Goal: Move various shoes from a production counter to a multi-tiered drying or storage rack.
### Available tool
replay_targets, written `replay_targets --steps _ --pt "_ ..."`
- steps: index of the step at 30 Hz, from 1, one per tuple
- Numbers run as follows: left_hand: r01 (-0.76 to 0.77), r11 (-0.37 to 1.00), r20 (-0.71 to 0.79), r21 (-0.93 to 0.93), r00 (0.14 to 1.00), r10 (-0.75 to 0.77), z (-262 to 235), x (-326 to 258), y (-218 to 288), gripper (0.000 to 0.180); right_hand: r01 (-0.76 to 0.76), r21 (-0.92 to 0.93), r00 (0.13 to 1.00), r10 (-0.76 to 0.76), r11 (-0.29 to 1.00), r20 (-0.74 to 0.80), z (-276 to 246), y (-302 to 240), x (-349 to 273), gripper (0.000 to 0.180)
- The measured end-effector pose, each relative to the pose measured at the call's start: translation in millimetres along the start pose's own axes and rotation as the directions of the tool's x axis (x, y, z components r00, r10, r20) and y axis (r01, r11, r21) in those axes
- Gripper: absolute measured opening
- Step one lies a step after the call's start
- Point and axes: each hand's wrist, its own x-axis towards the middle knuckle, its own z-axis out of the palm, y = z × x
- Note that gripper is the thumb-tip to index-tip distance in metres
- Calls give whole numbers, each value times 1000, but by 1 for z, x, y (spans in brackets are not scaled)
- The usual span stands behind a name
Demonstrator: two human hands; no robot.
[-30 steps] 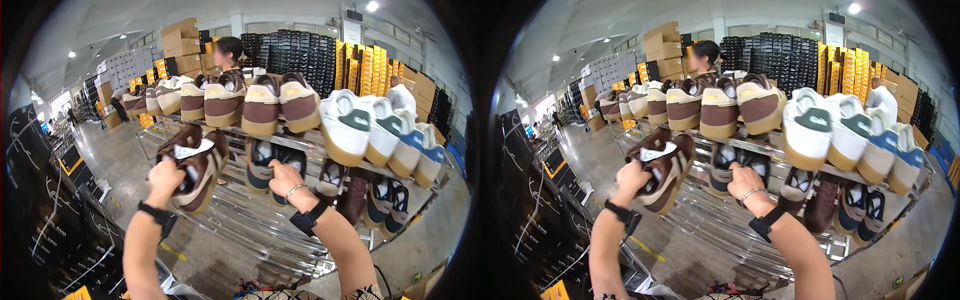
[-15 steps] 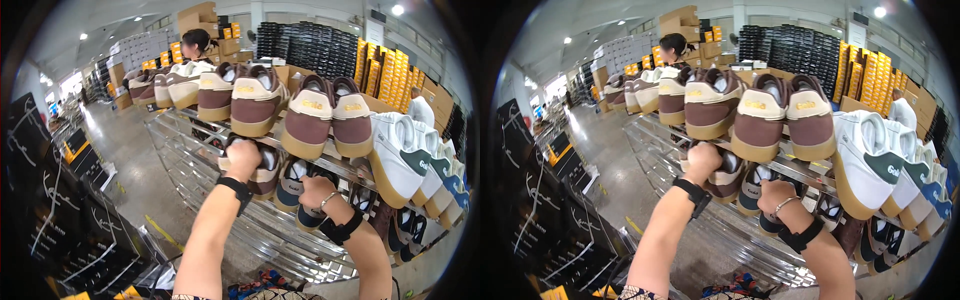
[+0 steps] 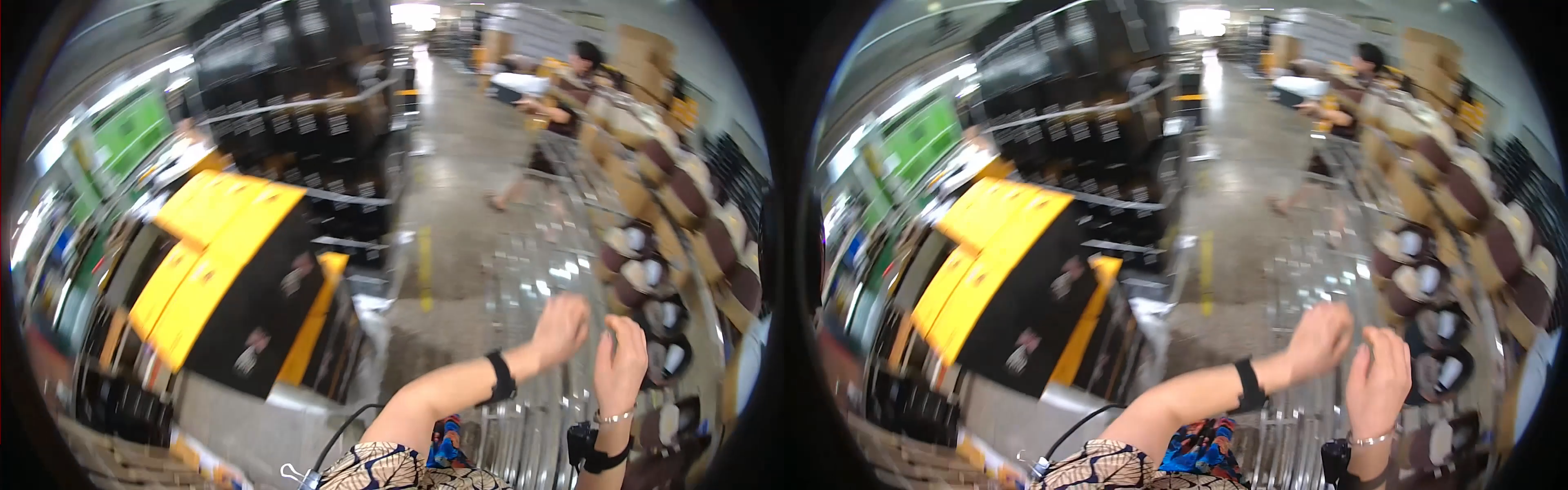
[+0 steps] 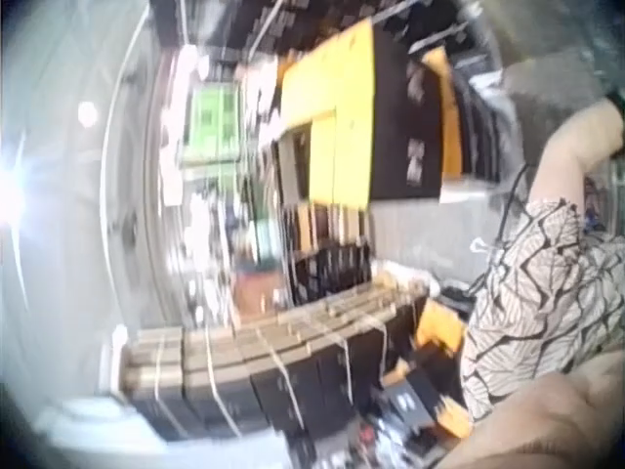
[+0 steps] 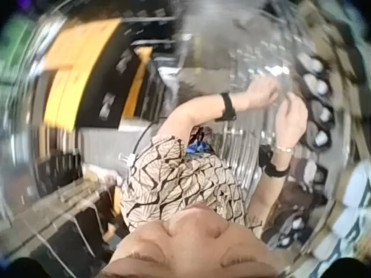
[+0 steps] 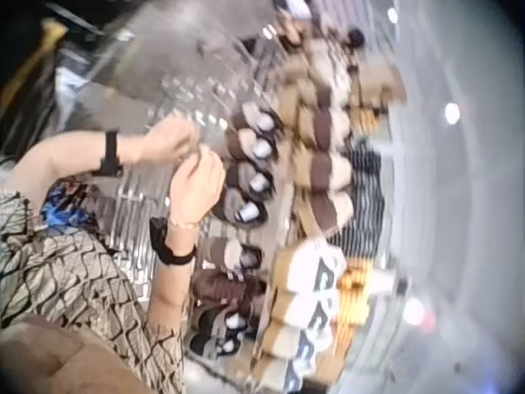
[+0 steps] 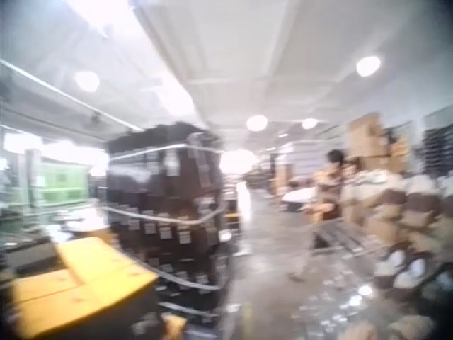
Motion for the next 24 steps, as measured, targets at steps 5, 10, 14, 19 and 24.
replay_targets --steps 5,10,14,19,24 --pt "462 795 559 393 566 -605 -125 -220 14 22 51 478 951 -189 877 245 42 -87 -40 17" --pt "706 205 352 677 -67 -934 -288 -373 59 27 47 742 785 -484 669 387 60 -188 -85 16" --pt "786 -194 -112 587 -159 -981 -387 -463 116 23 139 884 501 -802 446 326 71 -287 -131 17" --pt "931 -311 -300 190 -247 -921 -458 -556 172 25 175 953 103 -967 246 231 77 -433 -192 18" --pt "927 -364 -284 94 -325 -902 -545 -637 220 30 -13 978 42 -977 210 210 83 -585 -244 18"
